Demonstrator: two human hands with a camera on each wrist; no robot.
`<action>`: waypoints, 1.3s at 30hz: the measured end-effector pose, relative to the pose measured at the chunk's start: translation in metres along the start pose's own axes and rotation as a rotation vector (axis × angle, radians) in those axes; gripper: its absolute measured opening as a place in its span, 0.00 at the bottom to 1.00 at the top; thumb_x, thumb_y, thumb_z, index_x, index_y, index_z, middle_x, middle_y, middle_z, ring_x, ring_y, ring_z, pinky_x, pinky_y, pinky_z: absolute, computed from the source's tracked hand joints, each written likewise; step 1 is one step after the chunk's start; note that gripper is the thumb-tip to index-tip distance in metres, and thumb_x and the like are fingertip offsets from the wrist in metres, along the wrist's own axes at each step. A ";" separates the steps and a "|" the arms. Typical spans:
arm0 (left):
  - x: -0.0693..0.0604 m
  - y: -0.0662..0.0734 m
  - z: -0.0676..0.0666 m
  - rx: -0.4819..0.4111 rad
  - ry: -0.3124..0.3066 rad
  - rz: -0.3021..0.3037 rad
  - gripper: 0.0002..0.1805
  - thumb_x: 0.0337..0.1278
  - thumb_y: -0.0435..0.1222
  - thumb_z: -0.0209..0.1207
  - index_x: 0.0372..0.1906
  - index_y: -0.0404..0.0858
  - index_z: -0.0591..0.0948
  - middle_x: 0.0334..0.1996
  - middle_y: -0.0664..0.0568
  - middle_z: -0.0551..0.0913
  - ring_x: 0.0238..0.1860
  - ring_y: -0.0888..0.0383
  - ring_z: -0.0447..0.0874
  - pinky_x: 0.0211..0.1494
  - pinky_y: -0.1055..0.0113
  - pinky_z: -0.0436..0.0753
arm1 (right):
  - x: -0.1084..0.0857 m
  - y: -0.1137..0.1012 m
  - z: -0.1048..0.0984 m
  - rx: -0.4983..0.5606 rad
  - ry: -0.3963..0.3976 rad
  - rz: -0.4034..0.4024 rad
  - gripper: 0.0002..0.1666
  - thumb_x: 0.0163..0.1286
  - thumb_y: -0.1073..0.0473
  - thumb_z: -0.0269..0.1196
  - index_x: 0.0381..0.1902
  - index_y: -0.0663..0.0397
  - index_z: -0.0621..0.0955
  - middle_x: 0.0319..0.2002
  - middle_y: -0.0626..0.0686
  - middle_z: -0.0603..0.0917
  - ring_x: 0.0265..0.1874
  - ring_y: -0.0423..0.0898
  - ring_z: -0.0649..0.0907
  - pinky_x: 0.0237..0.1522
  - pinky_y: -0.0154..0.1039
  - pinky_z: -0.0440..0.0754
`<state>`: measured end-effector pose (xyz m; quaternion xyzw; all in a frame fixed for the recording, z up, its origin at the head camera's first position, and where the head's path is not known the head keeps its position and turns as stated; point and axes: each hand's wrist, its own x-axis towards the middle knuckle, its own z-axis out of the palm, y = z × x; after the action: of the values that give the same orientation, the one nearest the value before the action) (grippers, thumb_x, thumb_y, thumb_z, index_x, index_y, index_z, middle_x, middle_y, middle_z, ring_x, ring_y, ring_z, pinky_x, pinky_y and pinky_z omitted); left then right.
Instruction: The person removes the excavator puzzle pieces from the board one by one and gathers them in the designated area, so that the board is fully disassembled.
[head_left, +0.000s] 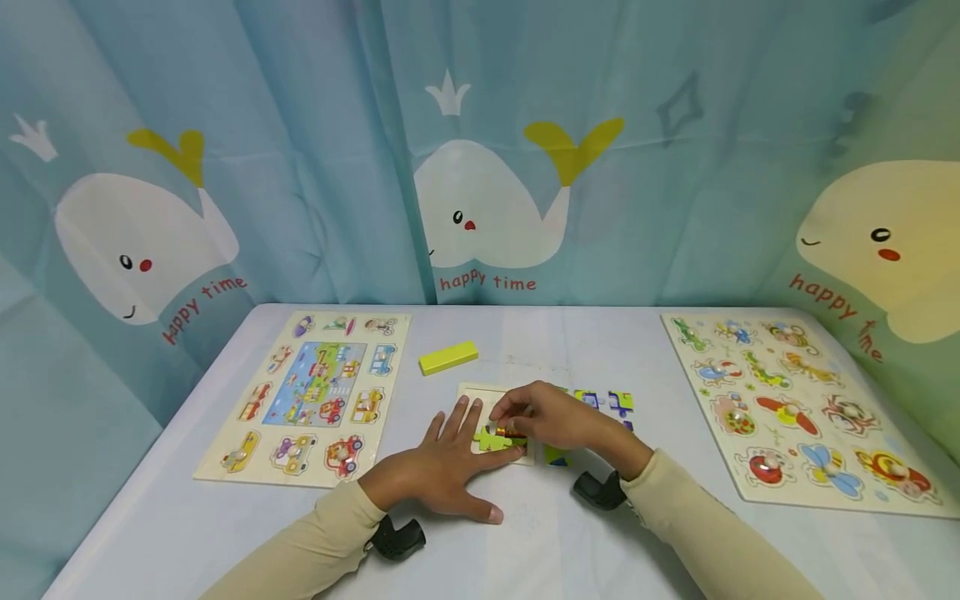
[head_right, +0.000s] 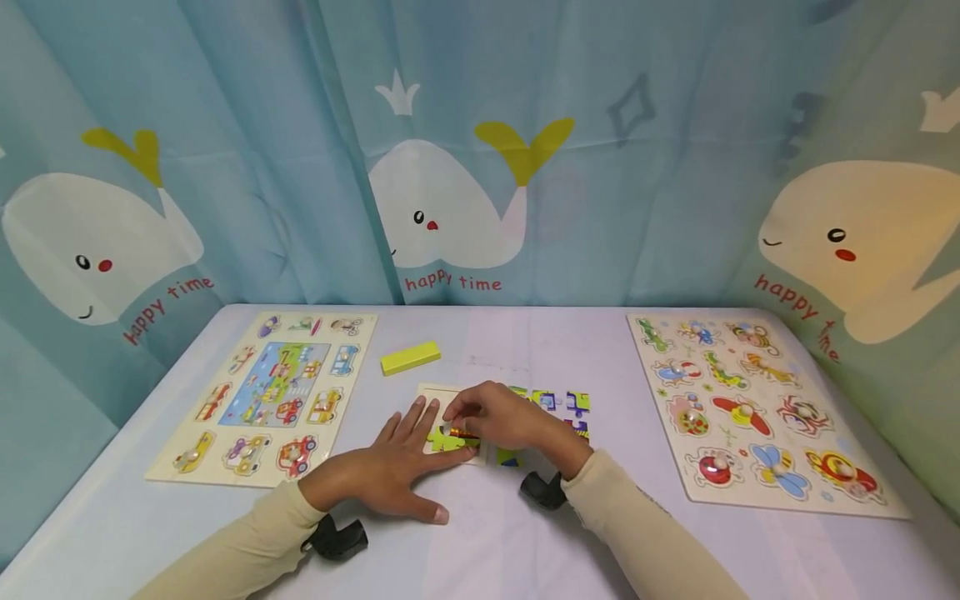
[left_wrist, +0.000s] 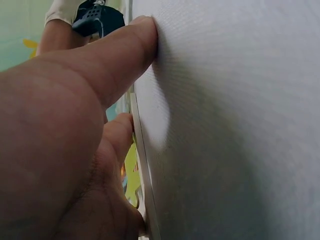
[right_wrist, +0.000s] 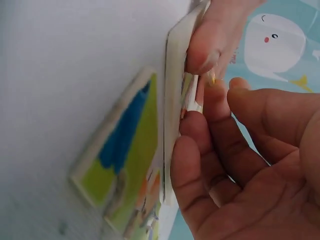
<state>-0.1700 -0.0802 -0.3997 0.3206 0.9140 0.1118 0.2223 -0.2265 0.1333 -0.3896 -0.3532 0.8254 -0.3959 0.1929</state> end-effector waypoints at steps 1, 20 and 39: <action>0.000 0.000 0.000 -0.002 0.000 -0.001 0.42 0.55 0.67 0.56 0.75 0.68 0.55 0.76 0.40 0.28 0.73 0.45 0.16 0.70 0.41 0.34 | 0.000 -0.001 0.000 0.004 -0.001 0.002 0.10 0.70 0.72 0.57 0.45 0.65 0.83 0.38 0.50 0.84 0.38 0.44 0.82 0.43 0.36 0.79; 0.000 0.000 0.002 -0.017 0.018 0.009 0.42 0.55 0.67 0.56 0.75 0.66 0.57 0.76 0.40 0.27 0.73 0.43 0.17 0.70 0.40 0.33 | 0.001 0.003 0.007 0.138 0.038 -0.039 0.13 0.68 0.73 0.58 0.50 0.68 0.81 0.41 0.56 0.83 0.35 0.45 0.82 0.36 0.36 0.80; -0.001 0.000 0.002 -0.011 0.019 -0.008 0.43 0.54 0.67 0.56 0.75 0.66 0.57 0.76 0.41 0.27 0.73 0.44 0.17 0.71 0.42 0.32 | 0.003 0.000 0.008 0.103 0.029 -0.007 0.11 0.69 0.72 0.57 0.44 0.67 0.85 0.37 0.52 0.86 0.29 0.43 0.81 0.32 0.35 0.80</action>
<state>-0.1680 -0.0809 -0.4007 0.3148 0.9167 0.1189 0.2156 -0.2236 0.1274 -0.3948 -0.3401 0.8054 -0.4437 0.1972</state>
